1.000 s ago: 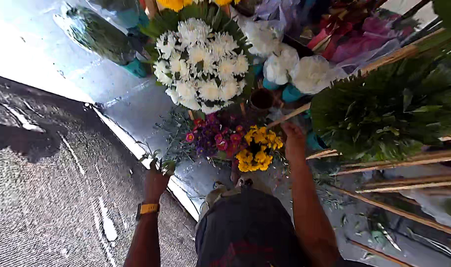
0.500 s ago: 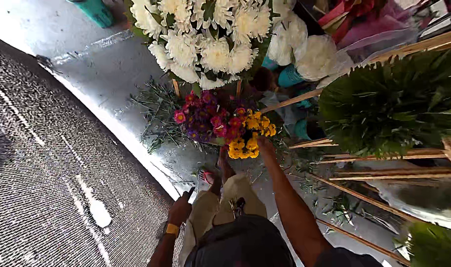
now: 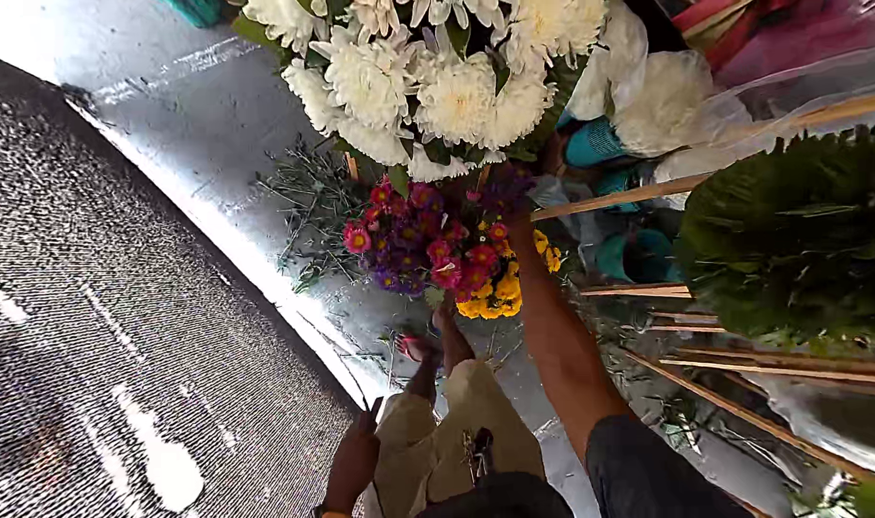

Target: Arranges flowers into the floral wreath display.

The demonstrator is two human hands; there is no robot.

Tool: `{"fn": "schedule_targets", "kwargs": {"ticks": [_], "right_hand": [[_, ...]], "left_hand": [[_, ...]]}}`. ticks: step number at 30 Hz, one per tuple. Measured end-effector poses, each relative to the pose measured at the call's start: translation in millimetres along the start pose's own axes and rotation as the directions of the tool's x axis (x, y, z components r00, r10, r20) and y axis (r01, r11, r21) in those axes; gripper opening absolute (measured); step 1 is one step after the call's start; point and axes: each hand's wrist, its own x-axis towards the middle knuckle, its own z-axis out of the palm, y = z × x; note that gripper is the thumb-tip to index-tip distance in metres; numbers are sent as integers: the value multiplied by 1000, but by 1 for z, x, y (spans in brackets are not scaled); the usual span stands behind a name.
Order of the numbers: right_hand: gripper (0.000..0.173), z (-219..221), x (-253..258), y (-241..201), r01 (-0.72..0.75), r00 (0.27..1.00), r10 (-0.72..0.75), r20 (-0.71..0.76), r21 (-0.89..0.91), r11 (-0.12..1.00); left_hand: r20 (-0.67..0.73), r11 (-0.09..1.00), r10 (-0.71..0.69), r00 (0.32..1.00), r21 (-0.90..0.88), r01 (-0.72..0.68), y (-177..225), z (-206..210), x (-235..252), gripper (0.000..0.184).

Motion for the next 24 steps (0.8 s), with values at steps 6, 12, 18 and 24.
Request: {"fn": "schedule_targets", "kwargs": {"ticks": [6, 12, 18, 24], "right_hand": [[42, -73, -59, -70, 151, 865, -91, -494, 82, 985], [49, -207, -119, -161, 318, 819, -271, -505, 8, 948], [31, -256, -190, -262, 455, 877, -345, -336, 347, 820], [42, -206, -251, -299, 310, 947, -305, -100, 540, 783]], "left_hand": [[-153, 995, 57, 987, -74, -69, 14, -25, -13, 50], [-318, 950, 252, 914, -98, -296, 89, -82, -43, 36], [-544, 497, 795, 268, 332, -802, 223, -165, -130, 48], [-519, 349, 810, 272, 54, -936, 254, -155, -170, 55]]}}
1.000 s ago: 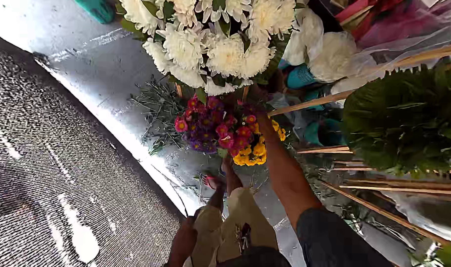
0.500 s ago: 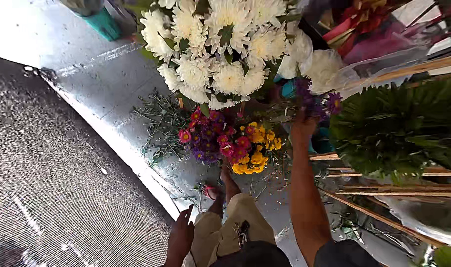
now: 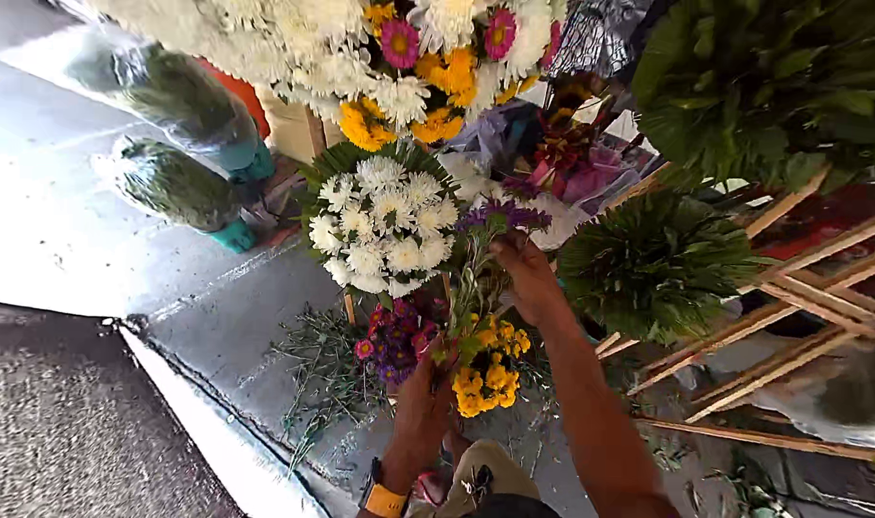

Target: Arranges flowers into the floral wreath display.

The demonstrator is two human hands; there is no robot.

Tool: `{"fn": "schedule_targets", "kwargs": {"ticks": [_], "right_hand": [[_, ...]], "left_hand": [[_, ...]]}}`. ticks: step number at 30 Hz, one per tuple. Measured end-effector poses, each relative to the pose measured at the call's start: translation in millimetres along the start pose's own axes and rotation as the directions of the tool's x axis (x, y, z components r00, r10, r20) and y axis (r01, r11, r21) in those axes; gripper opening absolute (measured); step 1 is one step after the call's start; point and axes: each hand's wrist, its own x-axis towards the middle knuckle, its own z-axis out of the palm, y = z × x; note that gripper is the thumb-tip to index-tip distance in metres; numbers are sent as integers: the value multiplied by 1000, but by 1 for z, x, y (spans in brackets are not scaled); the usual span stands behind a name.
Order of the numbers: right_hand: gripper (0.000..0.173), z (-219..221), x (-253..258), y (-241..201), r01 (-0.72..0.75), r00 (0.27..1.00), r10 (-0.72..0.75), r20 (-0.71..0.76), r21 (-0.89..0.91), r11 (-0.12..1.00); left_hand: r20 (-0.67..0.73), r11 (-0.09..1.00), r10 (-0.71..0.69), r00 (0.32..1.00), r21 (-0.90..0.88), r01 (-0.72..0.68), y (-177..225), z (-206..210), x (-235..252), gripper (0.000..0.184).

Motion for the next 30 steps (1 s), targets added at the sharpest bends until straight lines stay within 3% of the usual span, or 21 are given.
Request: {"fn": "schedule_targets", "kwargs": {"ticks": [3, 6, 11, 15, 18, 23, 27, 30], "right_hand": [[32, 10, -22, 21, -4, 997, 2, -77, -30, 1000], [20, 24, -42, 40, -39, 995, 50, -91, 115, 993], [18, 43, -67, 48, -57, 992, 18, 128, 306, 950], [35, 60, -76, 52, -125, 946, -6, 324, 381, 916], [43, 74, -72, 55, -131, 927, -9, 375, 346, 929], [30, 96, -42, 49, -162, 900, 40, 433, 249, 955], [22, 111, -13, 46, -130, 833, 4, 554, 188, 974], [21, 117, 9, 38, -92, 756, -8, 655, 119, 989]], "left_hand": [[-78, 995, -39, 996, -97, 31, -8, -5, -26, 54], [-114, 987, -82, 990, -150, 64, -14, -14, -50, 57], [-171, 992, -95, 981, -104, 78, -17, -36, -80, 63], [-197, 989, -114, 974, -115, 92, -14, -49, -90, 62], [-221, 980, -150, 964, -165, 115, -15, -57, -89, 63], [-221, 943, -244, 944, -282, 178, -7, -76, -74, 66], [-177, 873, -313, 933, -441, 209, -10, -92, -63, 65], [-133, 756, -394, 909, -609, 239, -9, -100, -58, 61]]}}
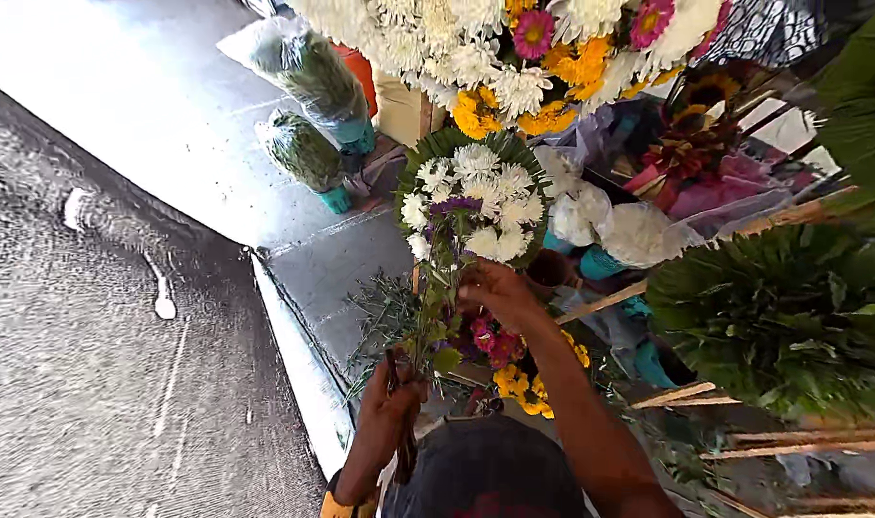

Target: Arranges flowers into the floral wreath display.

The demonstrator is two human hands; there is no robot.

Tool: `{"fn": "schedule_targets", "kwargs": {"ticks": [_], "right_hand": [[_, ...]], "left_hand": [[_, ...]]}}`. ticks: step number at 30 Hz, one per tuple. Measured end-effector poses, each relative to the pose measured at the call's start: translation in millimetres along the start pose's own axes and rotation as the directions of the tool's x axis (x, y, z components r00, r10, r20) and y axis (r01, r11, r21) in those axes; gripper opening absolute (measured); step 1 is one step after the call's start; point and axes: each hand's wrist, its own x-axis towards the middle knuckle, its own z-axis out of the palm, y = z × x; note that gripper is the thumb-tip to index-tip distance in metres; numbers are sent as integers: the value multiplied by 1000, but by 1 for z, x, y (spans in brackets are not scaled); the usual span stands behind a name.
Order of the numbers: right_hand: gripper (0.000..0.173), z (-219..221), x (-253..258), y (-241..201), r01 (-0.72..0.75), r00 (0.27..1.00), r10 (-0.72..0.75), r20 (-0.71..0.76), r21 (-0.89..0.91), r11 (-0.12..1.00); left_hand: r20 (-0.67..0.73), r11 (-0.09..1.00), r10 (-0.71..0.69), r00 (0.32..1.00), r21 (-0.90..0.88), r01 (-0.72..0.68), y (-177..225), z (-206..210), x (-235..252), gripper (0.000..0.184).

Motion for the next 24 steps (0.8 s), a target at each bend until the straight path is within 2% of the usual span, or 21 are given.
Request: {"fn": "schedule_targets", "kwargs": {"ticks": [3, 6, 9, 13, 18, 20, 24], "right_hand": [[31, -5, 17, -10, -37, 996, 40, 82, -34, 999], [45, -4, 28, -14, -69, 994, 75, 75, -80, 994], [56, -5, 41, -16, -112, 992, 120, 24, -220, 969], [58, 3, 53, -4, -127, 991, 133, -24, -495, 859], [64, 16, 60, 6, -131, 990, 86, -109, -518, 845], [64, 23, 61, 3, -174, 985, 133, -112, -589, 789], [52, 30, 51, -1, -217, 969, 226, -104, -797, 564]], "left_hand": [[-17, 989, -49, 999, -143, 47, 4, -3, 7, 59], [-47, 985, -61, 997, -163, 53, 9, -5, 14, 60], [-36, 999, 39, 999, 9, -39, 16, -12, 28, 62], [5, 954, 157, 988, 257, -153, 26, -35, 44, 67], [17, 916, 131, 991, 381, -127, 48, -51, 57, 57], [27, 912, 136, 990, 386, -136, 50, -55, 58, 44], [42, 886, 131, 990, 443, -136, 52, -64, 55, 32]]}}
